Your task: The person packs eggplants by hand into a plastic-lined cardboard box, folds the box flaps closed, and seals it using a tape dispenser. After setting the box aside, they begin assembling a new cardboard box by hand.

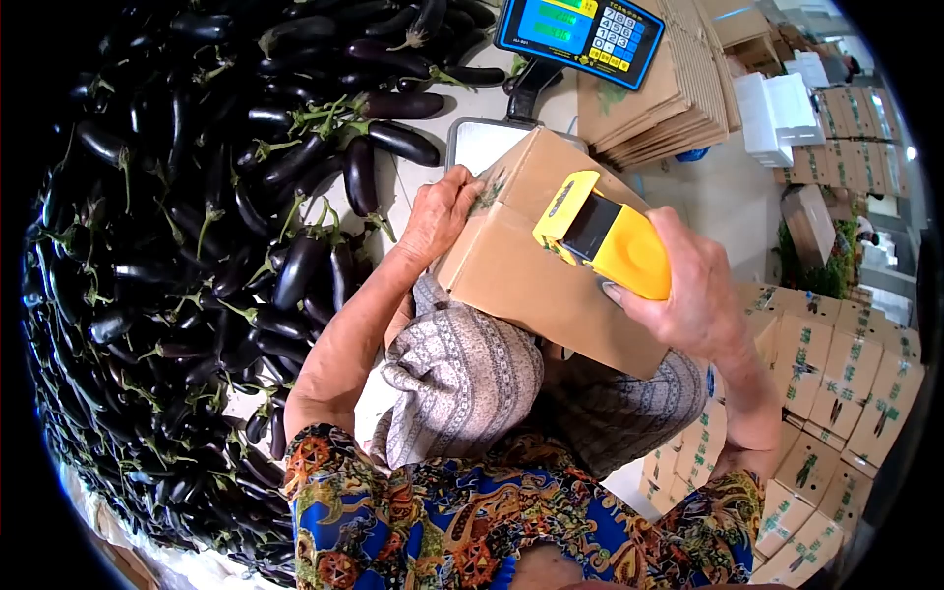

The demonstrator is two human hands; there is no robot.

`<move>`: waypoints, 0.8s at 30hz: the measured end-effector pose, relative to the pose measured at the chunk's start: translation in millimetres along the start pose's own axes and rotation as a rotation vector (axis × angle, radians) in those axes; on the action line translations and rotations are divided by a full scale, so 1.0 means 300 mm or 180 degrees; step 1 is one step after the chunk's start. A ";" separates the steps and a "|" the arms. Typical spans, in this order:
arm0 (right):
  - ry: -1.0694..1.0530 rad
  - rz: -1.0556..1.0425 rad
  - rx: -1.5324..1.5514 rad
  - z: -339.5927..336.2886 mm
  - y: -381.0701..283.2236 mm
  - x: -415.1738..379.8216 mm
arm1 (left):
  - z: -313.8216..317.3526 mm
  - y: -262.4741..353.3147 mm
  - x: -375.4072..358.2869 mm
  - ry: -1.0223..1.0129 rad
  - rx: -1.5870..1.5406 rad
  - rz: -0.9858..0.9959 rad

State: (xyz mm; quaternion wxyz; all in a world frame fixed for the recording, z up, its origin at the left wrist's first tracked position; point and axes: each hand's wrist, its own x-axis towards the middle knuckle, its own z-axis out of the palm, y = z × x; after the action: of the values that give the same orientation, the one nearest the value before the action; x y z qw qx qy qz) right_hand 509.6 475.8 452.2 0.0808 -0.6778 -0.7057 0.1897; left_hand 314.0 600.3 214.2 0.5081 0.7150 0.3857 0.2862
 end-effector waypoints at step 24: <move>0.0322 -0.0002 0.0281 0.037 0.042 -0.065 | -0.033 0.171 0.070 -0.0326 -0.2204 -0.0791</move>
State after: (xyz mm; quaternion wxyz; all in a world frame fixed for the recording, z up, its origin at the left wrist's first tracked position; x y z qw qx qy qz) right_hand 518.4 455.1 440.1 0.1461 -0.6821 -0.6919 0.1861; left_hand 330.9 613.4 266.2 0.7694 0.4618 0.3241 0.2996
